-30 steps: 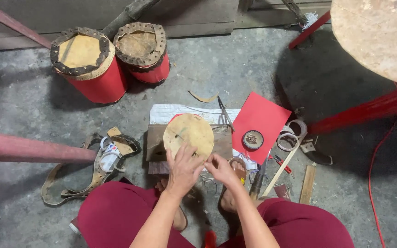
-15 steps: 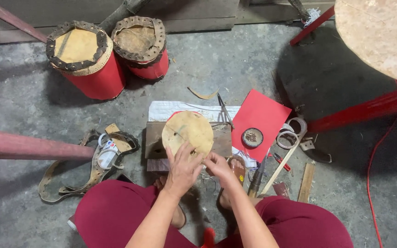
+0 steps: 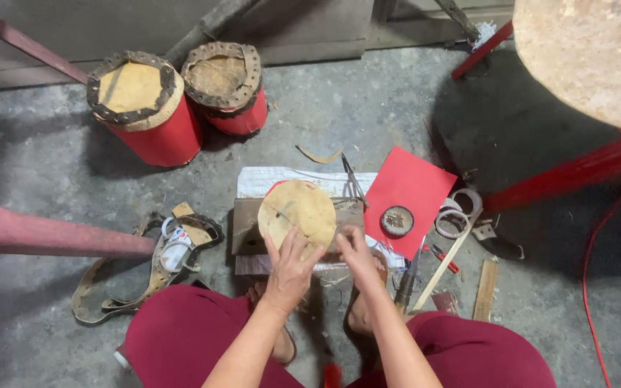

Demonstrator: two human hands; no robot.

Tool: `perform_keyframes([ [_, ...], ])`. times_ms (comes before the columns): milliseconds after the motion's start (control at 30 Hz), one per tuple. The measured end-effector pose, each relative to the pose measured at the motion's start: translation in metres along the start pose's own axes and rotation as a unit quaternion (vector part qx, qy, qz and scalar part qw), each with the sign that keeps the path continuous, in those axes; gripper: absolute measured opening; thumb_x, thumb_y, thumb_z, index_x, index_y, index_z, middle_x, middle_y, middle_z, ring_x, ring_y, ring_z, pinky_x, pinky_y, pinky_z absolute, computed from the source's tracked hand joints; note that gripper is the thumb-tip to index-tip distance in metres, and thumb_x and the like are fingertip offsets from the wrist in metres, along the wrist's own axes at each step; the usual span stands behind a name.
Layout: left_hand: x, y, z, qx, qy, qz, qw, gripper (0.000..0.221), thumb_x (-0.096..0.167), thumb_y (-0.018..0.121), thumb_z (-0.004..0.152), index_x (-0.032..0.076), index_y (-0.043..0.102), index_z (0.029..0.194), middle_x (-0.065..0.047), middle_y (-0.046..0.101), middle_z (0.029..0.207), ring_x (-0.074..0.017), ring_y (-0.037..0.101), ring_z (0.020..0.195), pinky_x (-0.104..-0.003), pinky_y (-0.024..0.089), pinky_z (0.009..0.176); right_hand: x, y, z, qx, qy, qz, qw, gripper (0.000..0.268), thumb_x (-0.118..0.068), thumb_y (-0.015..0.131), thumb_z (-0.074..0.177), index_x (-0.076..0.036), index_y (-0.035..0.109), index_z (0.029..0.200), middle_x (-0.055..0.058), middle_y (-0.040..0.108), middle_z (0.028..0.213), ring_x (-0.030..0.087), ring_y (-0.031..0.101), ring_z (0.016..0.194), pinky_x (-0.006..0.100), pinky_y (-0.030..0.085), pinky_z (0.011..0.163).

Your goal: Securing a leather skin onto a wooden drum frame using tacks and a hammer, followed by trimming the excess material with scissors.

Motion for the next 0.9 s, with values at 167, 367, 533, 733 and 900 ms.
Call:
perform_keyframes([
  [167, -0.008, -0.010, 0.014, -0.026, -0.033, -0.010, 0.999, 0.016, 0.033, 0.073, 0.084, 0.029, 0.072, 0.100, -0.003, 0.060, 0.112, -0.0302, 0.054, 0.128, -0.079, 0.027, 0.102, -0.077, 0.020, 0.013, 0.033, -0.231, -0.309, 0.922, 0.054, -0.026, 0.061, 0.097, -0.013, 0.048, 0.148, 0.017, 0.054, 0.127, 0.040, 0.060, 0.122, 0.051, 0.049, 0.103],
  [367, -0.115, 0.001, 0.058, 0.073, -0.188, -0.060, 0.978, 0.014, 0.027, 0.061, 0.095, 0.017, 0.067, 0.103, -0.005, 0.067, 0.110, -0.0269, 0.065, 0.105, -0.047, 0.051, 0.082, -0.069, 0.055, 0.062, 0.034, -0.269, -0.415, 0.869, 0.051, -0.031, 0.047, 0.101, -0.019, 0.045, 0.151, 0.014, 0.054, 0.130, 0.037, 0.058, 0.124, 0.049, 0.050, 0.100],
  [533, -0.175, 0.065, 0.073, -0.120, -0.319, -0.186, 0.922, 0.045, 0.040, 0.056, 0.098, 0.028, 0.063, 0.142, 0.002, 0.064, 0.139, -0.0245, 0.062, 0.128, -0.044, 0.049, 0.106, -0.058, 0.062, 0.076, 0.065, -0.287, -0.442, 0.848, 0.050, -0.033, 0.038, 0.101, -0.024, 0.044, 0.149, 0.011, 0.057, 0.123, 0.035, 0.061, 0.117, 0.048, 0.050, 0.095],
  [733, -0.192, 0.073, 0.084, -0.171, -0.344, -0.152, 0.911, 0.028, 0.053, 0.064, 0.093, 0.045, 0.075, 0.117, 0.020, 0.071, 0.115, -0.0107, 0.070, 0.112, -0.033, 0.056, 0.094, -0.062, 0.063, 0.067, 0.038, -0.236, -0.389, 0.889, 0.052, -0.031, 0.037, 0.100, -0.021, 0.046, 0.150, 0.012, 0.055, 0.127, 0.038, 0.058, 0.123, 0.048, 0.048, 0.102],
  [900, -0.136, 0.036, 0.131, -0.174, -0.216, -0.228, 0.933, 0.036, 0.036, 0.064, 0.094, 0.024, 0.072, 0.127, -0.003, 0.068, 0.129, -0.0299, 0.062, 0.127, -0.046, 0.050, 0.106, -0.056, 0.046, 0.073, 0.046, -0.213, -0.279, 0.935, 0.044, -0.029, 0.048, 0.101, -0.022, 0.057, 0.143, 0.010, 0.060, 0.128, 0.035, 0.060, 0.125, 0.045, 0.048, 0.108],
])
Point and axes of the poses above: each hand's wrist, its own z-axis towards the middle knuckle, its own y-axis out of the palm, x = y × z, the point moved 7 cm from there along z, towards the middle knuckle
